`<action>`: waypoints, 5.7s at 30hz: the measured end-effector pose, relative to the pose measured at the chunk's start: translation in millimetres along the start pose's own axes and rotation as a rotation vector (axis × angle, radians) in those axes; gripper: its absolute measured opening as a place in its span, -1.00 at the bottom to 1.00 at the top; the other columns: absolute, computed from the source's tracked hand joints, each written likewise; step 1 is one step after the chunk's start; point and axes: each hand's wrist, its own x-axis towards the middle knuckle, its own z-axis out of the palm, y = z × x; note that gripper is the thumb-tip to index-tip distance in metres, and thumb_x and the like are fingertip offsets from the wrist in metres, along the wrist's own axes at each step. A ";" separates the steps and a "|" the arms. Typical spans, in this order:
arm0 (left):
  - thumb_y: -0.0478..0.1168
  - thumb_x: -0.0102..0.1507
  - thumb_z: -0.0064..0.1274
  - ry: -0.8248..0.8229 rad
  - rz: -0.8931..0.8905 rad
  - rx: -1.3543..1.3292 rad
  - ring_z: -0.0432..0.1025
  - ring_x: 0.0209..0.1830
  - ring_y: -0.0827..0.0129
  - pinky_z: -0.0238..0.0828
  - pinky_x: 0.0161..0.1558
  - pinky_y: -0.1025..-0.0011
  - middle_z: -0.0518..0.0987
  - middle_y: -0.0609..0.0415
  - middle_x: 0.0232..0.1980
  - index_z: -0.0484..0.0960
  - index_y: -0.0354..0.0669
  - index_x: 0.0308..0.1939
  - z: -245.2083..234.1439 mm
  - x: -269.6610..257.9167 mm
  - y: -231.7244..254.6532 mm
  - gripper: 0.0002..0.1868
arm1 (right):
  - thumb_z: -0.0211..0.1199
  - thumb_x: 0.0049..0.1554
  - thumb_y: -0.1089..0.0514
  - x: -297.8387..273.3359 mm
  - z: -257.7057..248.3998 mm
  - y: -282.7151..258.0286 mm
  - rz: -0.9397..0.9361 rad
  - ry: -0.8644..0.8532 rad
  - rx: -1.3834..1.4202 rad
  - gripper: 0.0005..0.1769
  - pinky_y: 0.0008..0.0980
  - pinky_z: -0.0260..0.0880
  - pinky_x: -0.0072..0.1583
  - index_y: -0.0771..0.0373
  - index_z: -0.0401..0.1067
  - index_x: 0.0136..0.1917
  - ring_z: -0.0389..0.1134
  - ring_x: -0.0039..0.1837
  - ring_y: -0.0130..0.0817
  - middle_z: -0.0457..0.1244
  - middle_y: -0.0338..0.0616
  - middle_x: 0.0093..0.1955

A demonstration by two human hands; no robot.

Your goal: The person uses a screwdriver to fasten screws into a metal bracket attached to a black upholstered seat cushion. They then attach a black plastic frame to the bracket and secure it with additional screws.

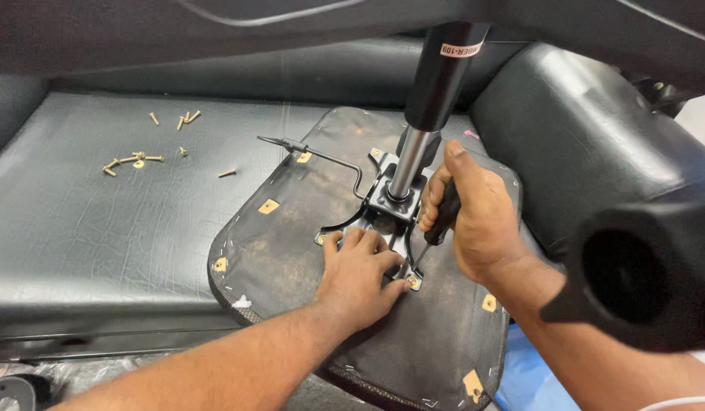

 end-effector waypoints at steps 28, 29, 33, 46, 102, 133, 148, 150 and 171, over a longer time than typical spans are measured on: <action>0.02 0.05 0.33 0.096 0.007 -0.021 0.26 0.20 0.22 0.00 0.28 0.10 0.54 0.23 -0.08 0.81 0.10 -0.38 39.3 1.0 4.4 -0.83 | 0.08 0.25 -0.38 -21.4 -17.0 6.3 -0.102 -0.060 0.082 -0.40 -0.24 0.37 -0.23 0.16 0.28 -0.29 0.23 -0.36 -0.31 0.18 -0.15 -0.40; 0.02 0.05 0.33 0.104 0.014 -0.004 0.25 0.21 0.21 -0.01 0.27 0.09 0.54 0.23 -0.07 0.81 0.10 -0.38 40.5 1.1 4.2 -0.83 | 0.09 0.23 -0.39 -18.9 -18.9 5.7 -0.080 -0.057 0.075 -0.40 -0.24 0.37 -0.24 0.15 0.28 -0.30 0.22 -0.36 -0.31 0.19 -0.16 -0.41; 0.03 0.09 0.30 0.087 0.036 0.002 0.28 0.21 0.28 -0.02 0.30 0.08 0.56 0.28 -0.08 0.81 0.12 -0.35 39.0 -1.2 5.8 -0.83 | 0.13 0.18 -0.41 -11.2 -22.2 -0.4 0.008 -0.052 0.098 -0.41 -0.24 0.38 -0.26 0.12 0.28 -0.33 0.23 -0.38 -0.30 0.19 -0.15 -0.43; 0.03 0.06 0.32 0.116 0.066 -0.101 0.29 0.17 0.27 -0.02 0.24 0.05 0.58 0.27 -0.11 0.80 0.08 -0.38 46.3 0.1 -5.2 -0.81 | 0.13 0.33 -0.34 11.8 -31.2 1.6 0.018 -0.448 0.065 -0.40 -0.17 0.32 -0.16 0.16 0.28 -0.28 0.20 -0.32 -0.26 0.14 -0.14 -0.43; 0.03 0.33 -0.03 -0.025 0.050 -0.182 0.43 0.05 0.59 -0.13 0.28 0.23 0.71 0.49 -0.12 0.75 0.26 -0.08 44.0 4.4 -5.7 -0.76 | -0.02 0.41 -0.12 22.7 -39.2 46.2 -0.296 -0.073 0.087 -0.59 -0.37 0.23 -0.18 0.10 0.31 -0.20 0.18 -0.29 -0.43 0.17 -0.26 -0.36; 0.11 0.29 0.00 -0.001 0.040 -0.097 0.41 0.11 0.44 -0.10 0.34 0.11 0.70 0.32 -0.15 0.74 0.21 -0.08 47.1 5.9 -5.7 -0.71 | 0.08 0.36 0.11 38.4 -56.0 62.7 -0.268 -0.104 0.102 -0.66 -0.37 0.22 -0.13 0.14 0.28 -0.28 0.22 -0.24 -0.38 0.15 -0.20 -0.35; 0.11 0.32 -0.07 -0.060 0.010 -0.067 0.39 0.14 0.46 -0.15 0.39 0.11 0.68 0.32 -0.14 0.73 0.20 -0.04 39.4 2.6 0.5 -0.68 | 0.07 0.34 -0.02 20.5 -29.6 51.2 -0.335 0.037 0.082 -0.61 -0.39 0.23 -0.24 0.12 0.31 -0.30 0.20 -0.35 -0.42 0.17 -0.24 -0.43; 0.11 0.32 -0.06 -0.056 0.012 -0.069 0.40 0.14 0.45 -0.14 0.39 0.11 0.68 0.31 -0.13 0.73 0.19 -0.05 39.3 2.5 0.2 -0.68 | 0.07 0.35 -0.04 17.5 -27.3 49.2 -0.355 0.000 0.068 -0.63 -0.38 0.26 -0.23 0.13 0.34 -0.25 0.22 -0.33 -0.40 0.20 -0.22 -0.40; 0.21 0.29 0.00 0.015 0.068 0.049 0.25 0.26 0.38 -0.06 0.36 0.11 0.55 0.26 0.05 0.74 0.14 -0.06 44.0 -0.2 0.0 -0.62 | 0.06 0.36 -0.01 13.0 -41.4 28.8 -0.176 -0.341 0.038 -0.62 -0.36 0.21 -0.12 0.09 0.24 -0.30 0.17 -0.26 -0.40 0.15 -0.22 -0.40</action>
